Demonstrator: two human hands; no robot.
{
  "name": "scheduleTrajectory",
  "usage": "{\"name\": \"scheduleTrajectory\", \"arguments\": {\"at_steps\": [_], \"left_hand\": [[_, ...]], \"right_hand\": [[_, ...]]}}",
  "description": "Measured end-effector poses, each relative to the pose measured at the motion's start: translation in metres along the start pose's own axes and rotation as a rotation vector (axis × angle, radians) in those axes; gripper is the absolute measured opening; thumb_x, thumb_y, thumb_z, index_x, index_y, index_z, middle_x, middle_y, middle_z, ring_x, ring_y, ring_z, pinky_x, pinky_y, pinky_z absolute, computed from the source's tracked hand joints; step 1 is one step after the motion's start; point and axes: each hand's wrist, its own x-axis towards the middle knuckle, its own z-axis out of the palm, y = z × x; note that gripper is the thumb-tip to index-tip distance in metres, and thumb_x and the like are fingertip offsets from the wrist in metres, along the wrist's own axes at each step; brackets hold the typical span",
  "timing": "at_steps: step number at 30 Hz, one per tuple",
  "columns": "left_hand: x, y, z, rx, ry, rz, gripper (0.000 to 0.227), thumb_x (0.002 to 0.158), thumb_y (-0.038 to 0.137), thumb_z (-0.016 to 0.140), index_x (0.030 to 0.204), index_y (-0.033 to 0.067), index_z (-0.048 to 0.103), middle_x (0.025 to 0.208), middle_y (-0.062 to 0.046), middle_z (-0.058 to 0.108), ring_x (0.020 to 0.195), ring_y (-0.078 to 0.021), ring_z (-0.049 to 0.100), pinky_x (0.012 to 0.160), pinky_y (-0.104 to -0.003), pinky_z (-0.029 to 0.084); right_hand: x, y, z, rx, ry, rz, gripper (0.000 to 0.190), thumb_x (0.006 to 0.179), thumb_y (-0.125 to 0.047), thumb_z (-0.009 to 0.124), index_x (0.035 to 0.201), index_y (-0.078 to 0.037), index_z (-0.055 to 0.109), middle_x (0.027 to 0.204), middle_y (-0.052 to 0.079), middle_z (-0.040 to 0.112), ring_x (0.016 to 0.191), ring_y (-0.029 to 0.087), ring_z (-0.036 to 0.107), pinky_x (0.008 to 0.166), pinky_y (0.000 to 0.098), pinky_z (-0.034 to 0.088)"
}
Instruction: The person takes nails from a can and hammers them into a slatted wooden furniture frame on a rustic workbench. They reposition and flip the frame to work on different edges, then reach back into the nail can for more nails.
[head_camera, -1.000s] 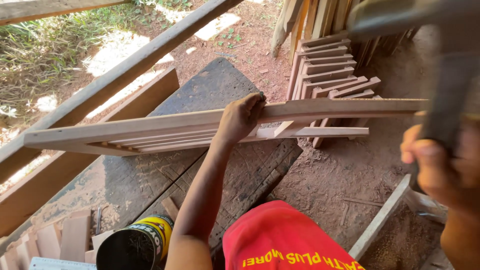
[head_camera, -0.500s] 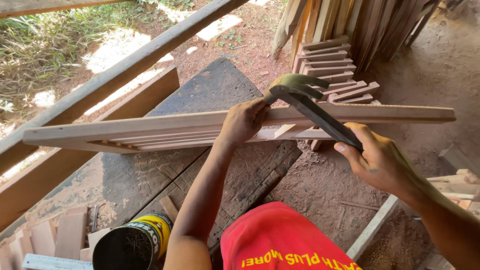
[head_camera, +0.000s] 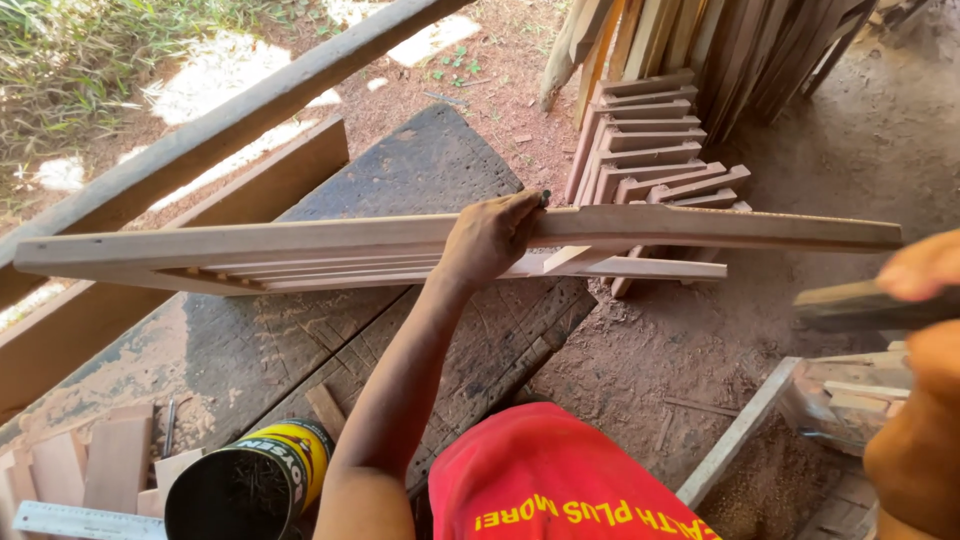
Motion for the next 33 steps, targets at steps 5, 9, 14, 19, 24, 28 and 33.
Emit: {"name": "scheduleTrajectory", "arguments": {"at_steps": [5,9,14,19,24,28,33], "left_hand": [[0.0,-0.008,0.006,0.011,-0.051,-0.02,0.014,0.098,0.011,0.062,0.109,0.0119,0.071,0.083,-0.003,0.077,0.059,-0.0159,0.068,0.054,-0.032,0.057],[0.0,0.001,0.002,-0.017,-0.041,-0.021,0.007,0.099,0.011,0.061,0.1,0.0096,0.067,0.081,-0.004,0.074,0.059,-0.0169,0.068,0.058,-0.033,0.059],[-0.002,0.003,-0.009,-0.342,0.058,-0.131,0.013,0.093,-0.003,0.062,0.103,0.0025,0.068,0.087,-0.007,0.076,0.066,-0.0166,0.069,0.062,-0.029,0.059],[-0.002,0.006,-0.012,-0.406,0.104,-0.184,0.016,0.092,-0.005,0.063,0.107,-0.0011,0.066,0.09,-0.009,0.076,0.076,-0.0184,0.072,0.067,-0.029,0.057],[-0.006,-0.01,-0.034,-0.116,0.069,-0.155,0.014,0.098,0.007,0.063,0.106,0.0017,0.074,0.092,-0.01,0.08,0.062,-0.014,0.071,0.055,-0.022,0.06],[-0.013,0.0,-0.063,-0.16,0.039,-0.225,0.015,0.093,0.005,0.067,0.106,0.0001,0.073,0.093,-0.009,0.08,0.07,-0.0183,0.074,0.061,-0.028,0.057],[-0.019,0.004,-0.051,-0.089,0.006,-0.197,0.016,0.098,0.015,0.064,0.108,0.0055,0.072,0.085,-0.006,0.08,0.053,-0.0175,0.068,0.049,-0.032,0.052]], "right_hand": [[0.046,-0.028,0.103,-0.128,-0.431,-0.191,0.019,0.096,-0.012,0.054,0.114,-0.007,0.05,0.071,-0.001,0.059,0.048,0.009,0.053,0.036,0.0223,0.043],[0.037,-0.051,0.107,-0.443,-0.378,0.147,0.035,0.095,-0.019,0.064,0.126,-0.005,0.058,0.058,0.009,0.066,0.04,0.022,0.058,0.038,0.0364,0.042],[0.019,-0.023,0.096,-0.491,-0.398,0.175,0.038,0.097,-0.023,0.059,0.13,-0.004,0.055,0.058,0.01,0.068,0.038,0.021,0.059,0.036,0.0367,0.044],[0.005,-0.012,0.099,-0.537,-0.517,0.314,0.039,0.098,-0.027,0.054,0.13,-0.005,0.054,0.057,0.009,0.071,0.032,0.018,0.058,0.026,0.0338,0.046],[-0.007,-0.018,0.11,-0.612,-0.538,0.454,0.034,0.098,-0.03,0.059,0.124,-0.009,0.055,0.076,0.02,0.078,0.051,0.03,0.074,0.047,0.0452,0.059],[-0.007,-0.012,0.11,-0.563,-0.569,0.502,0.034,0.099,-0.031,0.056,0.124,-0.008,0.055,0.071,0.017,0.078,0.049,0.028,0.075,0.046,0.043,0.061],[-0.007,-0.006,0.11,-0.54,-0.611,0.465,0.037,0.1,-0.029,0.051,0.129,-0.006,0.05,0.069,0.017,0.077,0.042,0.024,0.07,0.037,0.037,0.058]]}}
